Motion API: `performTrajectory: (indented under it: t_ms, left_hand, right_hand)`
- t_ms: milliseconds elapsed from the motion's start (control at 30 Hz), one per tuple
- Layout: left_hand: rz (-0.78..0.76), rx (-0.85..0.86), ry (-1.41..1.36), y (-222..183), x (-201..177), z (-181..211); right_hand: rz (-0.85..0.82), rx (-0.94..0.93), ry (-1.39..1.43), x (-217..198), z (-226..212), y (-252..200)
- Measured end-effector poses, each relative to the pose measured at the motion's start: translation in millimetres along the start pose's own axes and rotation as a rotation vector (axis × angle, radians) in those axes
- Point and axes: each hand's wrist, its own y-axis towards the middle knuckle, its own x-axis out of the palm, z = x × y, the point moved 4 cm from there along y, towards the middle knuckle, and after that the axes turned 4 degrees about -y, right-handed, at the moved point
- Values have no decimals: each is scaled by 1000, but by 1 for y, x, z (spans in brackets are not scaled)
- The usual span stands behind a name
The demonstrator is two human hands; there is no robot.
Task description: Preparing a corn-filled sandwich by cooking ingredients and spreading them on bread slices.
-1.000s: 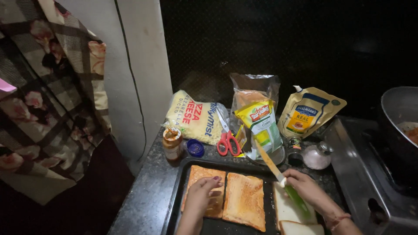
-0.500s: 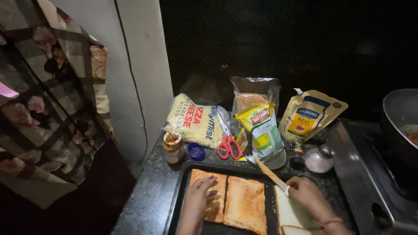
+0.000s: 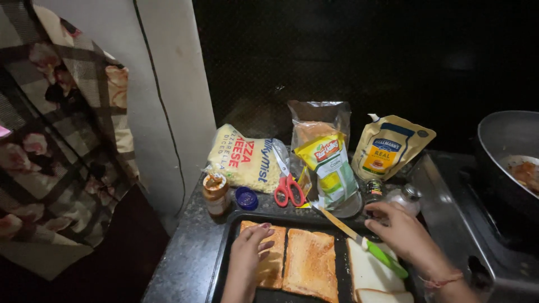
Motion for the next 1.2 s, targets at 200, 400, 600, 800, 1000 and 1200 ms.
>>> performTrajectory:
  t_ms: [200,400,600,800,1000,1200]
  left_hand:
    - [-39,-10,-28,5,12,2]
    - [-173,119,-63,11,67,19]
    - [-323,181,-99,11,139,32]
    - [-457,236,-109,-9,212,41]
    - [-483,290,35,-40,295,51]
    - [-483,371,39,-69,358,51]
  right_hand:
    - [-14,49,66,-48,-36,-18]
    - [23,-108,0,-131,-39,-32]
    - [-68,147,-253,-215,20,-34]
    - [-36,291,-362,-297,102,-23]
    - [6,356,-654,-342,216,6]
    - [-111,288,-820,-353,261,21]
